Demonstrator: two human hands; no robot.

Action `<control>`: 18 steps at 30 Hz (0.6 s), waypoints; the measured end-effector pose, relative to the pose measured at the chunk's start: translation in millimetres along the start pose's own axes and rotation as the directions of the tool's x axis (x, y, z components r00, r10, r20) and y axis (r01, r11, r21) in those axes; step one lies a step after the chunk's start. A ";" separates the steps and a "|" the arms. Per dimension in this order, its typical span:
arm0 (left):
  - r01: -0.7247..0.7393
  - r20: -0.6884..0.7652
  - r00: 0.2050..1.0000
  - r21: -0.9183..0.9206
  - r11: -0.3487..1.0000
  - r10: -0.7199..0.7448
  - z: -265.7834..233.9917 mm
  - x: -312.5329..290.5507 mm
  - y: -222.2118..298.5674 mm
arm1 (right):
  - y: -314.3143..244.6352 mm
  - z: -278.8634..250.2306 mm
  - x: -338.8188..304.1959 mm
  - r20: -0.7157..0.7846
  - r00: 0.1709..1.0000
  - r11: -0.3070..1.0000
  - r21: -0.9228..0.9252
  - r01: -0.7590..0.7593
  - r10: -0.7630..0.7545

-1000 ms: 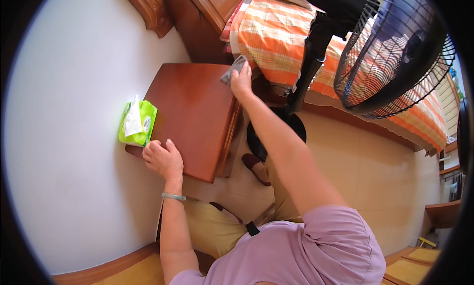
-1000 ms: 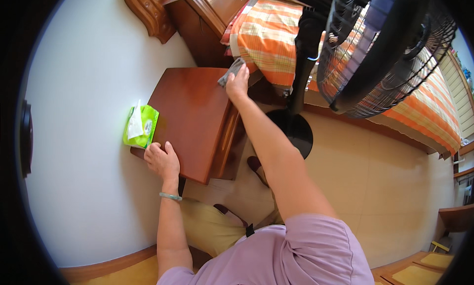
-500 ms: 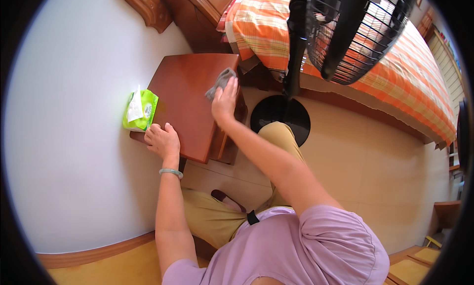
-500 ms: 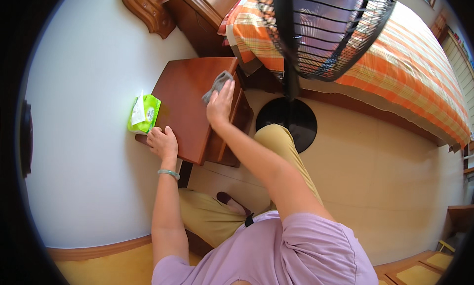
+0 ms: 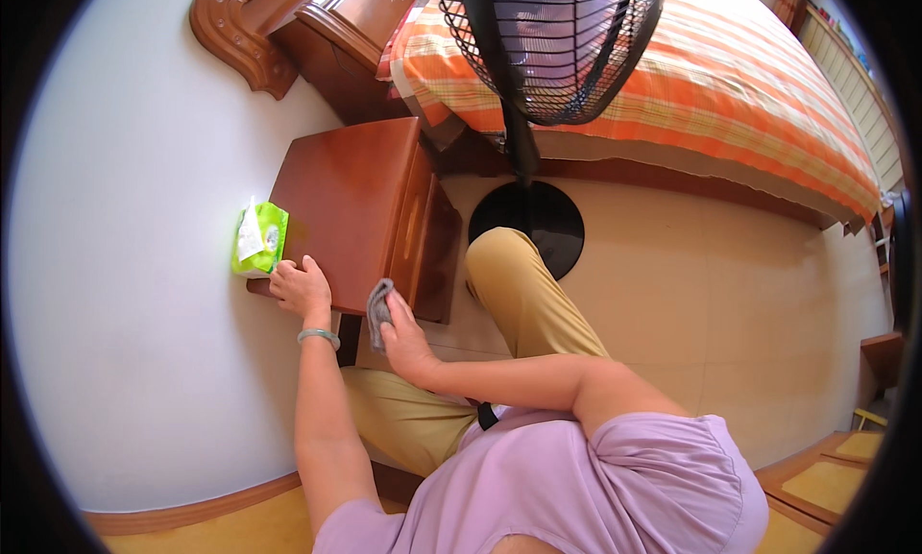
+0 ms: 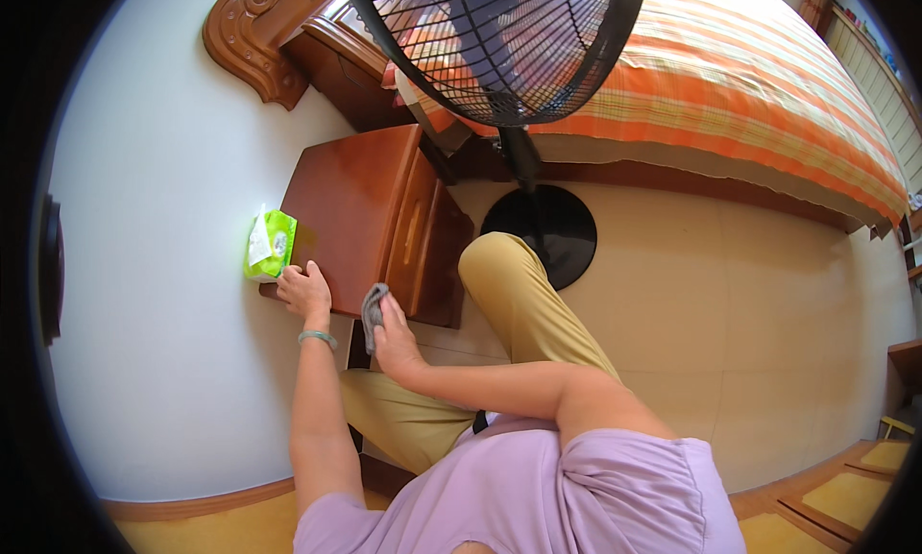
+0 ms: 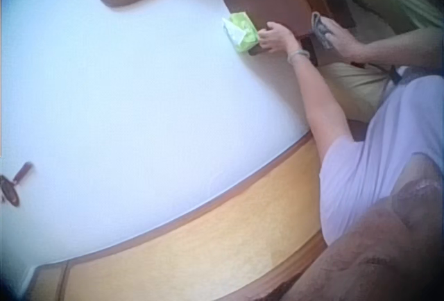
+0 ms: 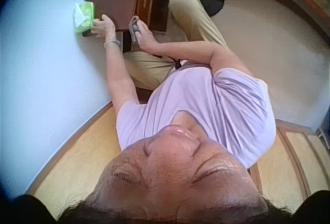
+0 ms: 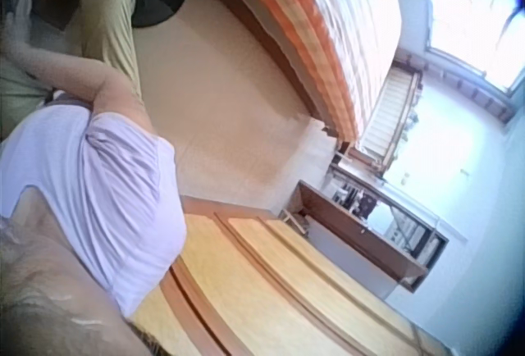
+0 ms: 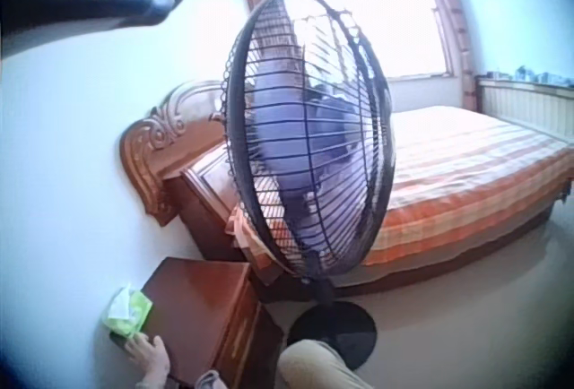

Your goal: The person kneels beside a wooden bedside table and wipes its top and sides with a gray cloth. They temporarily move a tissue box to reach underneath, then return it to the table and continue wiping the surface.

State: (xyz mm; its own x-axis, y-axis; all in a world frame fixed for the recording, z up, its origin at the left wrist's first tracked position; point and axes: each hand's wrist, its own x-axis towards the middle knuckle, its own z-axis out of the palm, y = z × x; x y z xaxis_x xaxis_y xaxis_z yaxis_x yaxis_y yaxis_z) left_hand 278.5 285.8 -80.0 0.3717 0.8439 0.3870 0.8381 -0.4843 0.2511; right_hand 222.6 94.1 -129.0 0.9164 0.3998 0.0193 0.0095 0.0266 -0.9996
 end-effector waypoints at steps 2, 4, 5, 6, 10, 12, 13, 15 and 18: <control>0.007 -0.007 1.000 0.003 1.000 -0.007 -0.3 -0.3 -10.9 | 5.4 -26.0 -6.2 0.268 0.937 0.920 0.259 -0.296 0.226; -0.010 -0.013 1.000 -0.009 1.000 0.010 -0.7 0.3 -9.2 | 39.7 -27.0 -0.5 0.199 0.946 0.884 0.349 -0.312 0.255; 0.002 -0.014 1.000 -0.004 1.000 -0.002 -2.0 1.7 -15.1 | 32.9 -32.5 11.0 0.151 0.939 0.776 0.531 -0.341 0.309; 0.005 -0.012 1.000 -0.004 1.000 -0.005 -4.7 1.1 -13.8 | 40.1 -37.4 33.9 0.110 0.935 0.735 0.589 -0.334 0.337; 0.015 0.013 1.000 -0.005 1.000 -0.015 -3.5 -3.5 -6.6 | 95.1 4.9 72.3 -0.007 0.905 0.771 0.526 -0.359 0.425; -0.041 0.017 0.999 -0.050 0.998 0.042 -4.3 -5.8 12.9 | 152.8 49.4 88.0 -0.228 0.941 0.910 0.386 -0.150 0.252; -0.049 0.006 0.999 -0.050 0.998 0.050 -8.3 -3.2 9.8 | 162.8 71.4 93.3 -0.319 0.929 0.949 0.301 -0.089 0.188; -0.044 0.006 0.999 -0.050 0.998 0.045 -10.5 -2.7 6.6 | 171.8 87.3 102.0 -0.388 0.907 0.970 0.234 -0.071 0.161; -0.015 0.006 1.000 -0.028 1.000 0.015 -4.4 -2.6 -10.8 | 165.3 70.9 116.1 -0.292 0.916 0.929 0.327 -0.174 0.275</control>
State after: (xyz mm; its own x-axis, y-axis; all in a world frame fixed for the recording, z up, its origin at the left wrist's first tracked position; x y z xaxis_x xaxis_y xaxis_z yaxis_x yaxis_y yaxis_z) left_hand 266.7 287.9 -79.8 0.3869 0.8378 0.3852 0.8211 -0.5031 0.2697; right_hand 302.1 209.9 -290.5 0.9589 0.1060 -0.2630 -0.2819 0.2548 -0.9250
